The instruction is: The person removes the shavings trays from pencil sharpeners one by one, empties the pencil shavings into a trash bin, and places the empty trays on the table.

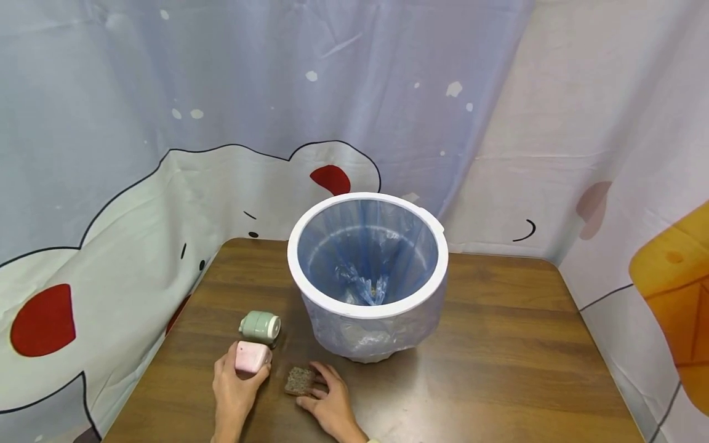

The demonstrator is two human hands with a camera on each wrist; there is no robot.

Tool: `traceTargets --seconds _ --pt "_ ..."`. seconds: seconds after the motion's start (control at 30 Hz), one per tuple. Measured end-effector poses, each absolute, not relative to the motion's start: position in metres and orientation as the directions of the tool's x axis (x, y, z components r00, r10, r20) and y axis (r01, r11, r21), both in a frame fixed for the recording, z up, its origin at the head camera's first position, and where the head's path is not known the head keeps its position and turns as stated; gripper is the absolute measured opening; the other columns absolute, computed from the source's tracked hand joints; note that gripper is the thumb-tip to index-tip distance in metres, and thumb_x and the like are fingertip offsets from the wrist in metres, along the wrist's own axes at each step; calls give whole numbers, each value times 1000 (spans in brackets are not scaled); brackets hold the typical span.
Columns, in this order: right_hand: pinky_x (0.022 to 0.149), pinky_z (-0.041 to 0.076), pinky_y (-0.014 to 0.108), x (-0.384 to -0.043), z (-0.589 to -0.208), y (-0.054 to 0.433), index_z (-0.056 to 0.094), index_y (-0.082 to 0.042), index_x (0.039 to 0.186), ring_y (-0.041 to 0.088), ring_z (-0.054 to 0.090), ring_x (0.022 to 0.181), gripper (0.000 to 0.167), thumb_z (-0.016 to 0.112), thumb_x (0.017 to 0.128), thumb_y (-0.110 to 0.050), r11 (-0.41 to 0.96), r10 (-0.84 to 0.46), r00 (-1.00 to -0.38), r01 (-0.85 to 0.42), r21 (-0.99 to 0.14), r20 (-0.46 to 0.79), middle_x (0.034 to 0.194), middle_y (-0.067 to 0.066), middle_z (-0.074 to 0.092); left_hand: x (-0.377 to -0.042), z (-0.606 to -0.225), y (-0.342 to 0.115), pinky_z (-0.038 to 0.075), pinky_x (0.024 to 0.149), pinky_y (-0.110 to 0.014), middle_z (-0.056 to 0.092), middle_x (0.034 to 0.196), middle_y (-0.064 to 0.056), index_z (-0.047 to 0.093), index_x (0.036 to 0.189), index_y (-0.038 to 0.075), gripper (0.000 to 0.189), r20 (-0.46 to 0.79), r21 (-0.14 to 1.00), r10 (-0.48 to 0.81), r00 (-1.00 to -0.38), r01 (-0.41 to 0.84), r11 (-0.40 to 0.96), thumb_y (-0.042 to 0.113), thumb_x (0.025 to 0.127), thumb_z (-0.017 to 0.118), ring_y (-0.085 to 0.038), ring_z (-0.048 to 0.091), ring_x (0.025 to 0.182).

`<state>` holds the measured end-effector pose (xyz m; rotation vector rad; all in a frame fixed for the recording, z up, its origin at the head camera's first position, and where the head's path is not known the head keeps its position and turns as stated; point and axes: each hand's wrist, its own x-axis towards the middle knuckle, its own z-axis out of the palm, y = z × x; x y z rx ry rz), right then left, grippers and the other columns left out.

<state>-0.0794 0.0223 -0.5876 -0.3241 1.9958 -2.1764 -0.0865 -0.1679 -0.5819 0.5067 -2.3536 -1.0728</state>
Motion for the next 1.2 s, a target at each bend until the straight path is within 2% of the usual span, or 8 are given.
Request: traceTargets --seconds 0.43,0.67,1.03,1.2 --pt "85 48 36 -77 -609 38 36 7 135 41 46 113 74 71 70 8 -220 -305 -952 38 -975 32 131 29 32 -85 -583 -171 40 84 -53 46 113 -22 47 129 1 81 278 773 -512 -813 -127 622 15 58 82 -41 49 102" --pt "86 47 34 -75 -609 49 36 6 135 36 46 113 74 72 70 5 -201 -294 -955 31 -979 30 133 28 30 -85 -582 -169 40 84 -53 47 114 -22 48 129 1 79 274 779 -512 -814 -125 615 17 59 82 -41 49 102" --pt "83 49 34 -76 -609 67 31 7 138 40 53 105 76 69 72 8 -244 -348 -937 82 -966 8 136 30 28 -86 -583 -170 39 83 -53 48 112 -23 49 126 1 79 283 772 -521 -805 -131 622 16 57 83 -41 49 102" --pt "81 50 32 -74 -609 75 33 3 139 34 52 107 76 70 72 6 -220 -366 -929 136 -966 -48 140 30 18 -86 -583 -169 39 84 -53 48 112 -23 49 127 0 80 291 772 -518 -804 -122 623 16 57 83 -41 49 101"
